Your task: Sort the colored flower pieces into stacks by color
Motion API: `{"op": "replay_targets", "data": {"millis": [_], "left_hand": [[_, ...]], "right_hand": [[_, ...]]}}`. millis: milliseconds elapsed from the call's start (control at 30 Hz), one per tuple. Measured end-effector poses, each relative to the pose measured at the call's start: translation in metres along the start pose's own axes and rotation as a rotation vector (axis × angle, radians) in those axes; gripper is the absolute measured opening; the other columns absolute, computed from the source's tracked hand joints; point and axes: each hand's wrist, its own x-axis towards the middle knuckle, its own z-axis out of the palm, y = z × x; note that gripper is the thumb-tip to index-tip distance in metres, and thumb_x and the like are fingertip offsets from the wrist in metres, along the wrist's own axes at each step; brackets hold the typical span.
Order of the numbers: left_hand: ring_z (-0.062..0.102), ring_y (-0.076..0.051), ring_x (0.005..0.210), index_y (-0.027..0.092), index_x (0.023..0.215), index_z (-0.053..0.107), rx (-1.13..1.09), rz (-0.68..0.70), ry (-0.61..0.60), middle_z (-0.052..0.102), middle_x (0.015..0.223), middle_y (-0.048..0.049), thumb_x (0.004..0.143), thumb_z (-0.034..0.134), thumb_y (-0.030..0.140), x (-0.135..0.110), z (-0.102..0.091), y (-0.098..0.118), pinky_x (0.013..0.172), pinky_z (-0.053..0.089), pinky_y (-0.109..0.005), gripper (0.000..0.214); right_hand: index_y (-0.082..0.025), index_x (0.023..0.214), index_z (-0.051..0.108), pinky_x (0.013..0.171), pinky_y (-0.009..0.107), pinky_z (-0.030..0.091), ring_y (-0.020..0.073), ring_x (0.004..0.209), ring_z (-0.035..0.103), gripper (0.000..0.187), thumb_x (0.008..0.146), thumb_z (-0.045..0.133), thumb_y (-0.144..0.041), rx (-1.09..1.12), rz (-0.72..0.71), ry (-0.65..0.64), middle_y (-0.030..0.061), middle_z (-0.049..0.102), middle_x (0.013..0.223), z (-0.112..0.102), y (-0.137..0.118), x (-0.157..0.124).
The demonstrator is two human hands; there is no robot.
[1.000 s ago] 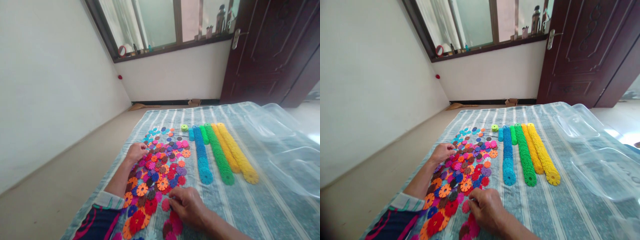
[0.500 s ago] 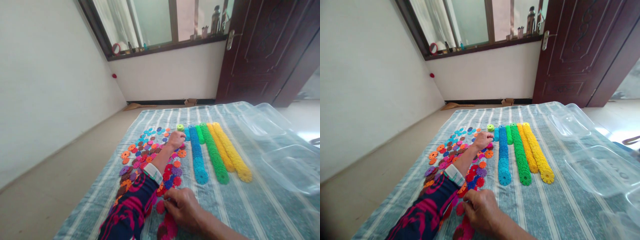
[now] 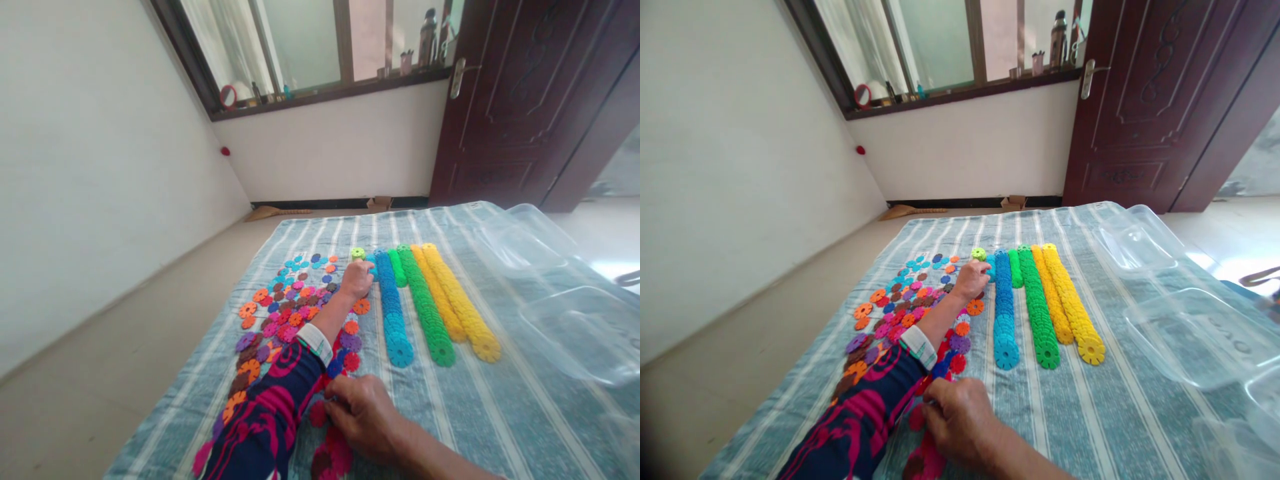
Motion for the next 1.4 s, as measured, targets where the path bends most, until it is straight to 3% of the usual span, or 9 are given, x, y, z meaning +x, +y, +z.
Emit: {"op": "replay_targets", "data": {"millis": [533, 667, 800, 1000, 1167, 1400], "left_hand": [[0.062, -0.02, 0.09, 0.018, 0.09, 0.069, 0.047, -0.135, -0.032, 0.067, 0.094, -0.0096, 0.075, 0.056, 0.02, -0.017, -0.003, 0.008, 0.076, 0.046, -0.029, 0.02], [0.062, -0.02, 0.091, 0.018, 0.087, 0.069, 0.103, -0.145, 0.026, 0.067, 0.093, -0.0089, 0.077, 0.052, 0.021, -0.024, -0.019, -0.013, 0.078, 0.046, -0.028, 0.019], [0.062, -0.021, 0.091, 0.016, 0.085, 0.068, 0.238, -0.269, 0.06, 0.067, 0.092, -0.0108, 0.082, 0.046, 0.021, -0.038, -0.049, -0.056, 0.08, 0.045, -0.029, 0.023], [0.059, -0.023, 0.101, 0.016, 0.097, 0.064, 0.401, -0.443, -0.01, 0.064, 0.104, -0.0122, 0.083, 0.048, 0.029, -0.082, -0.079, -0.106, 0.086, 0.044, -0.031, 0.025], [0.057, -0.025, 0.104, 0.014, 0.107, 0.056, 0.391, -0.436, -0.015, 0.061, 0.11, -0.0132, 0.086, 0.047, 0.042, -0.116, -0.084, -0.114, 0.088, 0.043, -0.034, 0.035], [0.055, -0.023, 0.107, 0.016, 0.111, 0.055, 0.329, -0.356, 0.01, 0.059, 0.114, -0.0111, 0.088, 0.047, 0.039, -0.141, -0.083, -0.101, 0.09, 0.042, -0.032, 0.034]], "right_hand": [[-0.021, 0.076, 0.065, 0.052, 0.021, 0.028, 0.0103, 0.054, 0.054, 0.019, 0.084, 0.049, -0.024, 0.088, -0.003, 0.018, -0.0013, 0.063, 0.062, 0.008, 0.005, -0.005], [-0.021, 0.076, 0.065, 0.052, 0.022, 0.027, 0.0101, 0.054, 0.052, 0.018, 0.084, 0.05, -0.026, 0.104, -0.002, 0.021, -0.0013, 0.062, 0.061, 0.01, 0.008, -0.006], [-0.02, 0.073, 0.064, 0.053, 0.022, 0.027, 0.0098, 0.053, 0.051, 0.019, 0.084, 0.049, -0.026, 0.102, 0.004, 0.035, -0.0013, 0.061, 0.059, 0.011, 0.008, -0.006], [-0.02, 0.074, 0.064, 0.052, 0.022, 0.026, 0.0099, 0.052, 0.049, 0.018, 0.083, 0.049, -0.026, 0.101, 0.005, 0.036, -0.0012, 0.06, 0.058, 0.009, 0.004, -0.006], [-0.02, 0.072, 0.062, 0.052, 0.022, 0.026, 0.0098, 0.052, 0.048, 0.021, 0.084, 0.047, -0.028, 0.104, 0.017, 0.013, -0.0013, 0.058, 0.058, 0.008, 0.004, -0.007], [-0.02, 0.073, 0.063, 0.053, 0.021, 0.028, 0.0102, 0.053, 0.048, 0.023, 0.085, 0.046, -0.029, 0.119, 0.031, -0.011, -0.0008, 0.058, 0.06, 0.011, 0.007, -0.007]]}}
